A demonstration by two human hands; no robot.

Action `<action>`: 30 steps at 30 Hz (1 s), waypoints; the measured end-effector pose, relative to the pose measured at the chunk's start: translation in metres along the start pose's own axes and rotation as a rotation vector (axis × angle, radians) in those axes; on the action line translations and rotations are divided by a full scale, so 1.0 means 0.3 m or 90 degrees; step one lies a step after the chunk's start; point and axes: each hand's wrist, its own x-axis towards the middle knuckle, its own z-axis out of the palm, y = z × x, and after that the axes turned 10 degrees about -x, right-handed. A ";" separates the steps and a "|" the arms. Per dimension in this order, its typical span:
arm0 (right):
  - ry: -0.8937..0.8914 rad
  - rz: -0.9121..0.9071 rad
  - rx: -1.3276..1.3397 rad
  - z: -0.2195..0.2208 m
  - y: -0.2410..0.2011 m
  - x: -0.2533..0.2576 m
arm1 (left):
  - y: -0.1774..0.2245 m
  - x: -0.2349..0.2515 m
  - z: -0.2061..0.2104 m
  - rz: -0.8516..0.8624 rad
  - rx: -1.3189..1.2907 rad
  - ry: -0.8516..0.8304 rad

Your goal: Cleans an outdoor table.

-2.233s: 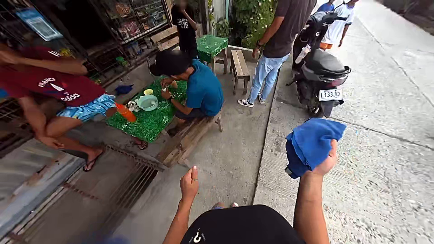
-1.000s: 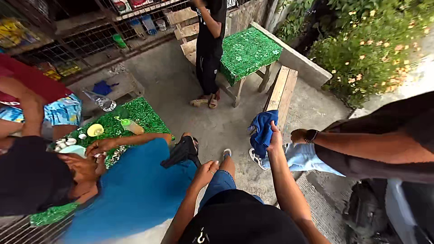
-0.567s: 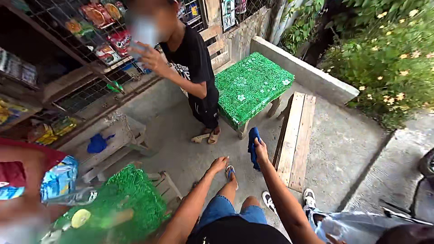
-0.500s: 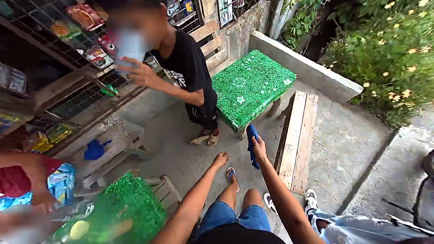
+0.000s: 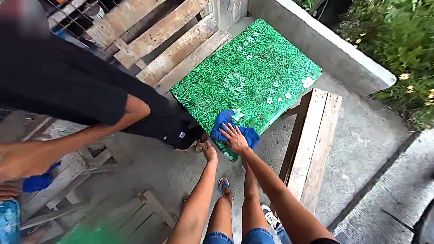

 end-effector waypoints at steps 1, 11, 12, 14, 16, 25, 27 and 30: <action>0.036 -0.005 -0.023 -0.028 0.121 0.028 | -0.004 0.030 0.043 0.012 0.007 0.025; 0.111 0.360 0.067 -0.508 0.707 0.276 | 0.068 0.086 0.249 -0.011 0.001 0.263; 0.058 0.311 0.101 -0.457 0.513 0.239 | 0.074 0.083 0.256 -0.019 -0.007 0.265; -0.072 0.138 0.159 -0.283 0.166 0.139 | 0.087 0.072 0.257 -0.028 -0.032 0.256; -0.170 -0.054 0.165 -0.183 0.092 0.102 | 0.088 0.069 0.272 -0.026 -0.049 0.254; 0.061 0.327 -0.110 -0.686 1.508 0.298 | 0.088 0.091 0.294 -0.010 0.041 0.313; 0.115 0.541 -0.087 -0.873 1.638 0.356 | 0.098 0.091 0.308 -0.002 0.034 0.320; 0.203 0.497 -0.022 -0.942 1.438 0.468 | 0.140 0.076 0.315 -0.032 0.035 0.314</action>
